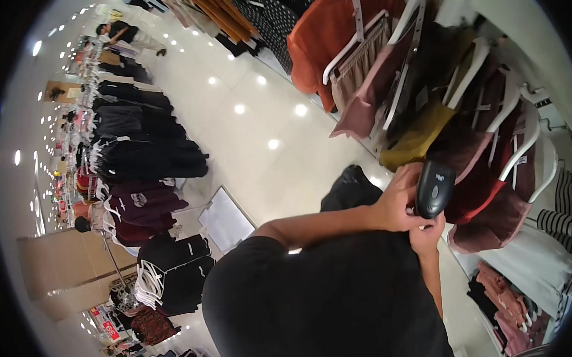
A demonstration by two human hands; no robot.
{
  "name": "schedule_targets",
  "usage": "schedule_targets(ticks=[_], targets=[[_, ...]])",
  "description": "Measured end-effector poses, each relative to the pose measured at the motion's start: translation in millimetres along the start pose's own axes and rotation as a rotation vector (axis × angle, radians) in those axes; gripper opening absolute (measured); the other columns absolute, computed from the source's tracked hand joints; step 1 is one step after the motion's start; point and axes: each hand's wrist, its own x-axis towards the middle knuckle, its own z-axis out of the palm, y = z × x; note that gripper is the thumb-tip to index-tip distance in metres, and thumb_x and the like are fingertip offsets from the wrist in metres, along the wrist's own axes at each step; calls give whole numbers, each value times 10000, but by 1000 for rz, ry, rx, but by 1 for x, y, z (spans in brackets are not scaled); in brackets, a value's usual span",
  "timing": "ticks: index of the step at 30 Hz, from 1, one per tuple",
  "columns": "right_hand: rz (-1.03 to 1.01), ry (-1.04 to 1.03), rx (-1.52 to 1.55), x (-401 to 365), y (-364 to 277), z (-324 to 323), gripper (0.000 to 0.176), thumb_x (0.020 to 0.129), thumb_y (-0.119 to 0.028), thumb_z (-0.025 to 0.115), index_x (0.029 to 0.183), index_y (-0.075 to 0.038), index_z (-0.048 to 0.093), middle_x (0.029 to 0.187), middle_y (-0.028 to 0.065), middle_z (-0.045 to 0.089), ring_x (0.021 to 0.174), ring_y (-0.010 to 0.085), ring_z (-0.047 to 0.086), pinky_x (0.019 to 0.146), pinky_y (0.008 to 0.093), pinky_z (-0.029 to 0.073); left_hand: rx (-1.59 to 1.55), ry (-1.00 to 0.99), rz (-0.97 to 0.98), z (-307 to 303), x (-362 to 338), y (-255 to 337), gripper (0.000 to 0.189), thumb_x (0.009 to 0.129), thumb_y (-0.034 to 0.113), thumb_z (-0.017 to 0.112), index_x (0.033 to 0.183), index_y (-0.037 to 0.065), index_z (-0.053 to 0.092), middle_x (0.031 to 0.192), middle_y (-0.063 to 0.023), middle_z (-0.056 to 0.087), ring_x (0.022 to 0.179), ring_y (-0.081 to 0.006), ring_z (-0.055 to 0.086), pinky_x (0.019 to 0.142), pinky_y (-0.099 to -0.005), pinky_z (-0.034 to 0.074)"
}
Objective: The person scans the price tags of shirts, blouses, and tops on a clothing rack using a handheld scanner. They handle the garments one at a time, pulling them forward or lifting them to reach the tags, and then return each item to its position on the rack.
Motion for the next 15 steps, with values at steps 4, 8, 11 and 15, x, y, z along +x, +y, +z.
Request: schedule_targets(ticks=[4, 8, 11, 15], targets=[[109, 140, 60, 1, -5, 31, 300, 826, -55, 655, 1106, 6, 565, 987, 63, 636, 889, 124, 599, 798, 278, 474, -69, -166, -6, -32, -7, -15, 553, 716, 320, 734, 1136, -8, 587, 1277, -248, 459, 1191, -423, 428, 986, -487, 335], [229, 288, 210, 1, -5, 58, 293, 823, -34, 666, 1097, 7, 571, 995, 46, 631, 890, 115, 590, 822, 275, 474, -196, -304, -31, -64, -7, -27, 428, 795, 264, 670, 1117, -5, 586, 1246, -218, 492, 1131, -398, 468, 948, -461, 366], [202, 357, 167, -2, -17, 78, 271, 822, 11, 630, 1085, 10, 569, 963, 45, 630, 860, 104, 590, 786, 261, 483, -237, -356, -13, -79, -6, -36, 368, 823, 228, 644, 1104, -3, 592, 1167, -187, 546, 1055, -365, 507, 904, -435, 395], [276, 409, 196, -10, -31, 101, 254, 821, 62, 570, 1071, 19, 560, 896, 37, 614, 740, 72, 571, 650, 226, 468, -325, -314, 27, -86, -12, -39, 294, 821, 135, 650, 1074, -11, 618, 1117, -190, 598, 981, -368, 568, 871, -432, 442]])
